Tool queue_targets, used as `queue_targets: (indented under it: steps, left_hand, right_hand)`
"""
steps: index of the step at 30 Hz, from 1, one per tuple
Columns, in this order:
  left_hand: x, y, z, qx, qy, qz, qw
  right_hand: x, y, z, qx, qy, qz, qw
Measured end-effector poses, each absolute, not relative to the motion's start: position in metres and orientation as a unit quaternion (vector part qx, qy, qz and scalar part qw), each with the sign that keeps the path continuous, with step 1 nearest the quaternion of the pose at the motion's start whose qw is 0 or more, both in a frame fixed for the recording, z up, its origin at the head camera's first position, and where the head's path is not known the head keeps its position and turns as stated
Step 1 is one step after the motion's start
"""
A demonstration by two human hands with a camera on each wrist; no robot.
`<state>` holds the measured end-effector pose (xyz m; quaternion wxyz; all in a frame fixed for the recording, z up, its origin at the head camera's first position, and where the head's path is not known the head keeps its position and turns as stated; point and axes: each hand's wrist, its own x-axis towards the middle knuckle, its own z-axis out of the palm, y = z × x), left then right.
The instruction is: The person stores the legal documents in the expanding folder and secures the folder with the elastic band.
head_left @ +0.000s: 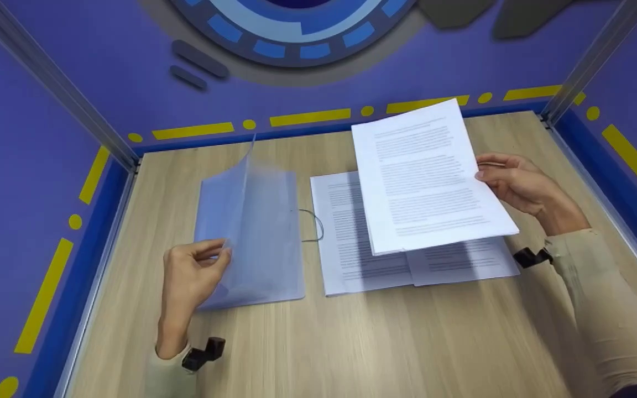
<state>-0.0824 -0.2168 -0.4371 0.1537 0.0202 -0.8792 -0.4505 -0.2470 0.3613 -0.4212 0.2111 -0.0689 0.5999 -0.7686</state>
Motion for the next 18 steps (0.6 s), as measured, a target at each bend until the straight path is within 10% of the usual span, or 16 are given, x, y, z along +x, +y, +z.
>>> queue_targets:
  steps: [18]
  left_hand:
    - [-0.083, -0.217, -0.437, 0.022, -0.879, -0.453, 0.15]
  right_hand:
    - [-0.256, 0.298, -0.425, -0.071, 0.577, -0.779, 0.235]
